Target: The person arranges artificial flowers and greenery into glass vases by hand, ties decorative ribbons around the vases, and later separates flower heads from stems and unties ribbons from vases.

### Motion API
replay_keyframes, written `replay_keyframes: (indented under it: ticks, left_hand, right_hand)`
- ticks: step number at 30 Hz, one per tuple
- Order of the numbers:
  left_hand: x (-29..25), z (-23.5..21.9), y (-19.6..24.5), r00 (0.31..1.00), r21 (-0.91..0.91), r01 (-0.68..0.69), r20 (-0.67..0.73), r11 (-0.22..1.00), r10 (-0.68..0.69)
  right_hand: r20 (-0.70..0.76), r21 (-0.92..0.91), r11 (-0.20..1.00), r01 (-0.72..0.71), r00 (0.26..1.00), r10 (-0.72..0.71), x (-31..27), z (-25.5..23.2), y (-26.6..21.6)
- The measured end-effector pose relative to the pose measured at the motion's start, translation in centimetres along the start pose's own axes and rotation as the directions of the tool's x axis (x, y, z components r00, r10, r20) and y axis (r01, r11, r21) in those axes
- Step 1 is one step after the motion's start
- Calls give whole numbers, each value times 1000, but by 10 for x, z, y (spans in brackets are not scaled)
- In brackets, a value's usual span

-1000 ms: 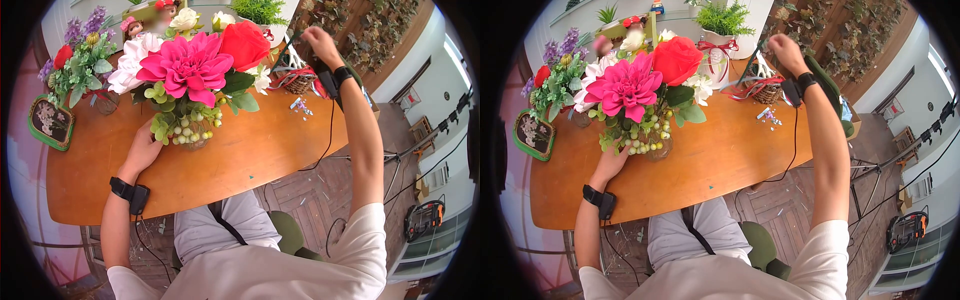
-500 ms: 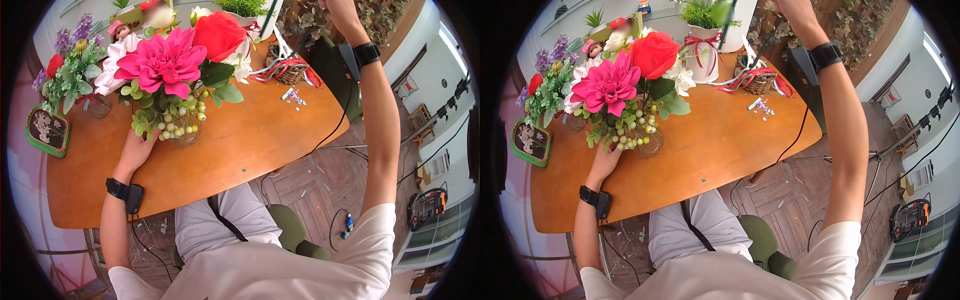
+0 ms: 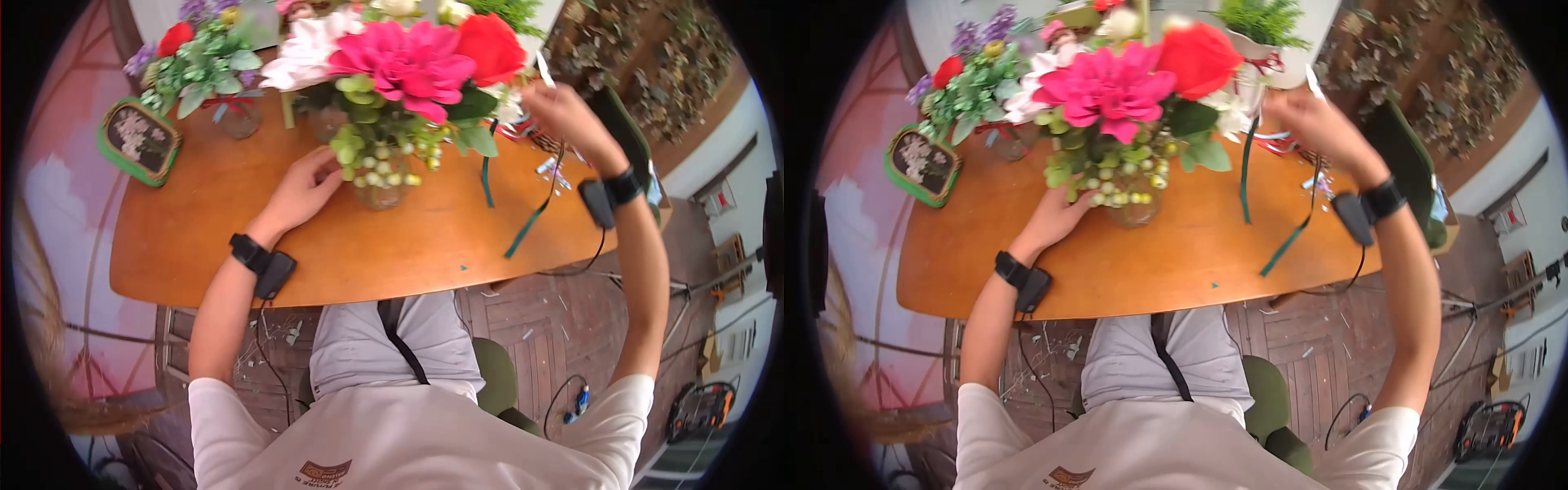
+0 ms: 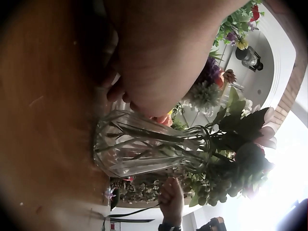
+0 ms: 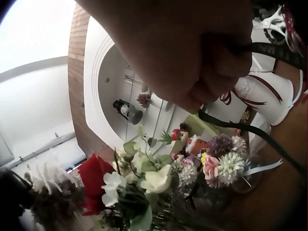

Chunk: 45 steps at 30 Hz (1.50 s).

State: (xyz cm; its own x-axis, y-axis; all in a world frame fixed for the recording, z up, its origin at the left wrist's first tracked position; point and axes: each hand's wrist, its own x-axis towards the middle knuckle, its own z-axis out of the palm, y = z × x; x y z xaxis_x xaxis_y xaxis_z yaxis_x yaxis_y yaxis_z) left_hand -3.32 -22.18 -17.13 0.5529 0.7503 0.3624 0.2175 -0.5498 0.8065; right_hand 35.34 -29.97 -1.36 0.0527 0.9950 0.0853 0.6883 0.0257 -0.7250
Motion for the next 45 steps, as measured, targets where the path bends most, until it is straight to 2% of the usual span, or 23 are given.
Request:
replay_keyframes:
  ticks: [1,2,3,4,7,10,12,13,16,18,20,21,28,30,33,34,36,38,39,40,42,43,45]
  left_hand:
    - [0,1,3,999,11,-46,-13,999,46]
    - [1,2,3,995,24,-95,-24,995,95]
    - [1,3,7,993,15,-111,-27,994,111]
    - [1,3,12,999,-30,-42,5,999,42]
    - [1,8,26,997,68,-78,10,995,77]
    - [2,20,31,999,-95,-43,27,995,45]
    - [7,27,19,999,-225,-33,26,974,40]
    - [4,23,38,1000,-137,-16,-4,990,16]
    - [5,19,33,999,-59,-8,32,998,10]
    - [4,19,29,1000,-30,-31,-5,999,30]
    - [4,19,23,998,-19,-61,0,998,61]
    - [3,17,27,999,-15,-35,18,999,35]
    - [-1,19,30,997,-59,-4,80,998,9]
    - [-2,18,29,991,-169,88,116,982,-69]
    - [-1,16,36,989,6,79,128,997,-79]
    - [-4,16,34,991,63,84,100,994,-90]
    - [-12,13,13,974,31,220,46,975,-222]
    - [-16,7,-7,969,28,240,45,970,-241]
    - [-19,4,-20,981,126,182,-92,975,-171]
    - [-21,1,-31,973,230,128,-218,965,-77]
    - [-13,-5,-44,983,183,86,-176,979,-54]
    - [-8,-8,-51,985,109,67,-164,992,-48]
    - [-4,-19,-76,988,176,109,-123,978,-89]
  right_hand:
    - [47,107,994,23,998,-29,3,20,24]
    - [87,-22,999,-32,996,34,0,37,23]
    - [153,22,999,-50,987,46,0,50,31]
    - [237,186,982,-29,971,-16,0,68,38]
    - [255,173,982,-71,967,26,-1,104,22]
    - [245,217,976,26,966,-80,-8,126,-9]
    - [-46,350,929,124,992,-116,-6,142,-13]
    - [-27,89,995,35,999,-33,-7,137,-20]
    - [-71,-106,974,202,975,-210,10,144,10]
    - [-53,-217,962,164,982,-180,21,151,33]
    - [-127,137,977,161,981,-144,27,163,64]
    - [-125,440,881,174,983,-132,37,170,85]
    - [-18,620,783,43,999,-41,37,174,81]
    - [-8,673,740,14,1000,-12,35,176,77]
    - [3,696,718,-5,1000,4,25,167,52]
    - [-13,872,432,229,894,-447,35,159,69]
    - [-5,486,843,229,966,-259,6,143,24]
    - [30,764,644,43,994,-103,17,155,33]
    - [-108,838,509,197,974,-198,19,163,29]
    - [-31,783,593,186,964,-263,28,159,35]
    - [105,719,694,42,980,-168,16,149,23]
    - [124,745,666,-39,989,-81,12,152,20]
    - [109,757,653,30,979,-171,19,159,27]
